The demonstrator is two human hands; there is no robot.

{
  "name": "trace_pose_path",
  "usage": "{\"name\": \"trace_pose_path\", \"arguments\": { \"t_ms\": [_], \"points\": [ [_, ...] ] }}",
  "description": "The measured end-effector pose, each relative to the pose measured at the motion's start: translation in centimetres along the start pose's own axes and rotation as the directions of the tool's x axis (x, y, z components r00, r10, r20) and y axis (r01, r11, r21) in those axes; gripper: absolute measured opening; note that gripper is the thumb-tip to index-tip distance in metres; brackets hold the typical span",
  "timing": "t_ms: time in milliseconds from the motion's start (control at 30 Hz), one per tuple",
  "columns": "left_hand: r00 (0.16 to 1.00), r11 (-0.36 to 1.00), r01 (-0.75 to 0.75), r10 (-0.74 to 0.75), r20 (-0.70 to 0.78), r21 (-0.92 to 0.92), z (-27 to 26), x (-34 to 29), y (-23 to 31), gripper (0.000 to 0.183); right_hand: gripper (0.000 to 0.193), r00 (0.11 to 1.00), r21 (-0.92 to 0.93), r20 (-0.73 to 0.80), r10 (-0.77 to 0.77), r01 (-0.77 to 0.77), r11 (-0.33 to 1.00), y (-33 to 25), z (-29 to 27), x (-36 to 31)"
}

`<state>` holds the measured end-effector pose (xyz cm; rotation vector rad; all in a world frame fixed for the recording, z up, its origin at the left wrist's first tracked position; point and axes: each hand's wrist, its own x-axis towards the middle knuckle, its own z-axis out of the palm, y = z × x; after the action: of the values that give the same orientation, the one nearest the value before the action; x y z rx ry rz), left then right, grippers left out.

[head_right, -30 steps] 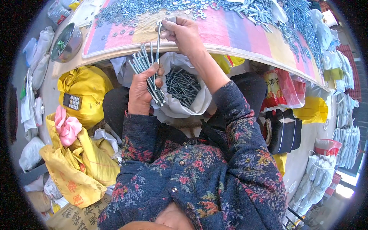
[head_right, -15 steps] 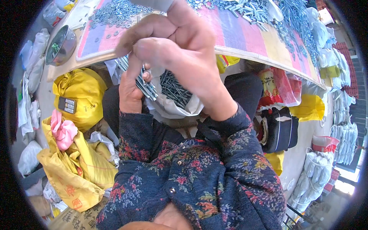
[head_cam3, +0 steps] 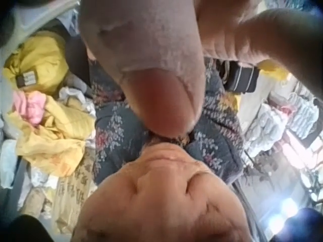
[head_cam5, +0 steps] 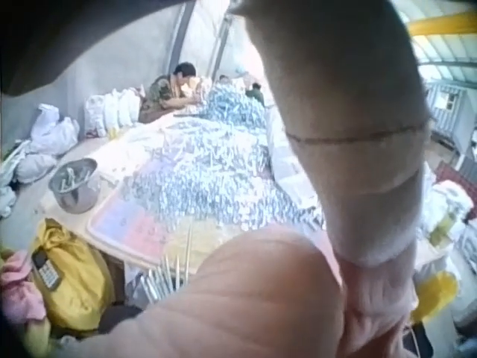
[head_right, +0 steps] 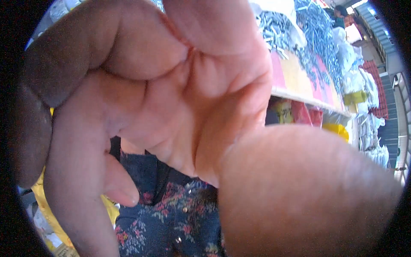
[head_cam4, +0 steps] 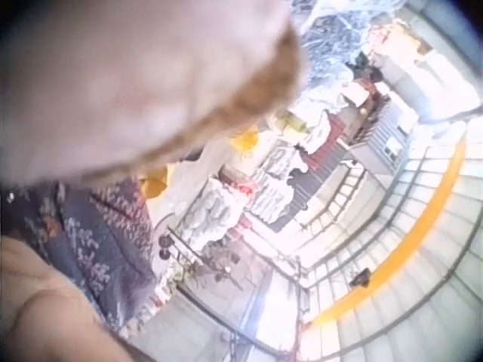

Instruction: Manually assembling metal washers onto bolts and sorting them on a table.

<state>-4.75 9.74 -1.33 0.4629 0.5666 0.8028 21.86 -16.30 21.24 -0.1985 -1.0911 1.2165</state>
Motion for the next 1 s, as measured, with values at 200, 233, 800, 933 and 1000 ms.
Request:
{"name": "trace_pose_path", "arguments": {
  "t_ms": [200,233,800,933,1000],
  "points": [
    [0.999,0.999,-0.034,0.035,-0.020,0.036,1.9,-0.3,0.0,0.021,0.033,0.998,0.067,-0.043,0.035,-0.032,0.997,11.6,-1.6,8.1],
    [0.997,0.997,0.071,-0.071,0.004,0.006,2.6,-0.3,0.6,0.020,0.033,0.995,0.082,-0.084,0.049,-0.043,0.996,12.0,-1.6,9.4],
    [0.997,0.997,-0.004,-0.002,-0.074,-0.082,1.1,0.1,0.6,0.014,0.027,0.963,-0.833,-0.246,-0.110,-0.268,-0.485,28.8,-23.3,18.4],
    [0.992,0.999,-0.007,0.002,-0.123,-0.037,1.4,0.4,0.0,0.013,0.022,0.911,-0.736,-0.409,-0.051,-0.362,-0.572,28.9,-24.4,19.6],
    [0.996,0.999,-0.008,0.005,-0.086,-0.036,1.3,0.4,-0.1,0.011,0.023,0.941,-0.817,-0.331,-0.073,-0.325,-0.476,28.5,-24.5,19.3]
  ]
}}
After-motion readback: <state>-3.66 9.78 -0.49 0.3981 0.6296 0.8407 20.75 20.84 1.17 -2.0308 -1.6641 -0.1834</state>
